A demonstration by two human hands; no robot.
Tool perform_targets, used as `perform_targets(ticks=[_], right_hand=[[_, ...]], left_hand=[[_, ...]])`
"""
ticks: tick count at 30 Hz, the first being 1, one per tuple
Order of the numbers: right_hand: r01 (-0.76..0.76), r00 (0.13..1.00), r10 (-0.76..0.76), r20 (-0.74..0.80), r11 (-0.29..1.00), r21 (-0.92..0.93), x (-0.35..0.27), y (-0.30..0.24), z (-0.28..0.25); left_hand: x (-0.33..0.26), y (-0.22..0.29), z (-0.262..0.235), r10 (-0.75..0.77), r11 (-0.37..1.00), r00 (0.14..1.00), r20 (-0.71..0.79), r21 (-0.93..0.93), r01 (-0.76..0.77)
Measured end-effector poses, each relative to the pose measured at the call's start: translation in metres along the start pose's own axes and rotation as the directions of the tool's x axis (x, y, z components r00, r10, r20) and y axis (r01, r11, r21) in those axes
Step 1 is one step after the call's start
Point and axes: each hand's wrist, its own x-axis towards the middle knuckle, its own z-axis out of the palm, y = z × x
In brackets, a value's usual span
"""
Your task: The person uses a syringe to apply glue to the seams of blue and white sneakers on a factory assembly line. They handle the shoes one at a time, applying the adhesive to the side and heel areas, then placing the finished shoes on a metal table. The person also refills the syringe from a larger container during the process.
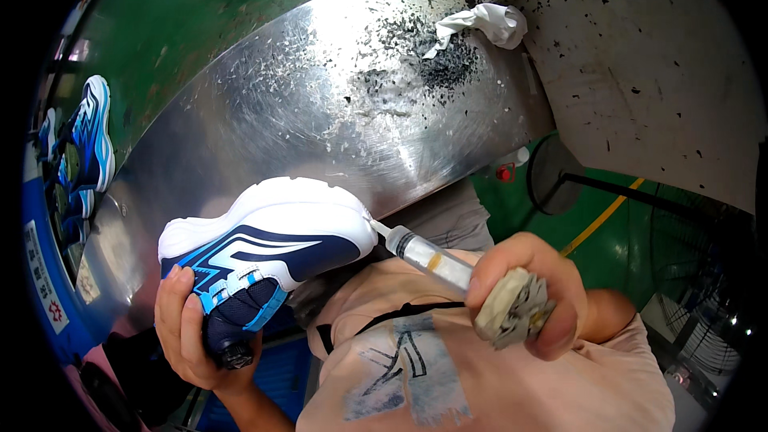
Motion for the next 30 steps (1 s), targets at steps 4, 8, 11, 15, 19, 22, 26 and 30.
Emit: perform_targets(ticks=[4,8,11,15,19,22,26,30], right_hand=[[0.183,0.979,-0.165,0.122,0.971,-0.152,0.011,0.008,-0.005],[0.287,0.95,-0.242,0.196,0.925,-0.248,0.02,0.016,-0.008],[0.33,0.942,-0.297,0.156,0.901,-0.281,0.025,0.026,-0.008],[0.333,0.943,-0.315,0.109,0.91,-0.246,0.026,0.039,-0.011],[0.363,0.926,-0.324,0.194,0.904,-0.225,0.028,0.037,-0.014],[0.414,0.906,-0.361,0.22,0.863,-0.29,0.032,0.035,-0.011],[0.398,0.914,-0.335,0.229,0.851,-0.343,0.028,0.037,-0.01],[0.293,0.943,-0.221,0.249,0.907,-0.304,0.024,0.025,-0.022]], left_hand=[[0.014,-0.003,-0.003,-0.022,0.998,0.998,0.055,-0.058,0.026],[0.031,-0.007,-0.001,-0.053,0.997,0.992,0.112,-0.042,0.058],[0.044,-0.012,0.001,-0.088,0.987,0.982,0.167,-0.115,0.108],[0.073,-0.025,-0.001,-0.139,0.948,0.922,0.362,-0.22,0.229],[0.1,-0.04,-0.003,-0.188,0.906,0.844,0.502,-0.244,0.347],[0.113,-0.042,-0.005,-0.248,0.862,0.802,0.543,-0.254,0.439],[0.126,-0.048,0.005,-0.211,0.801,0.808,0.55,-0.377,0.466],[0.118,-0.054,0.0,-0.202,0.808,0.823,0.531,-0.385,0.446]])
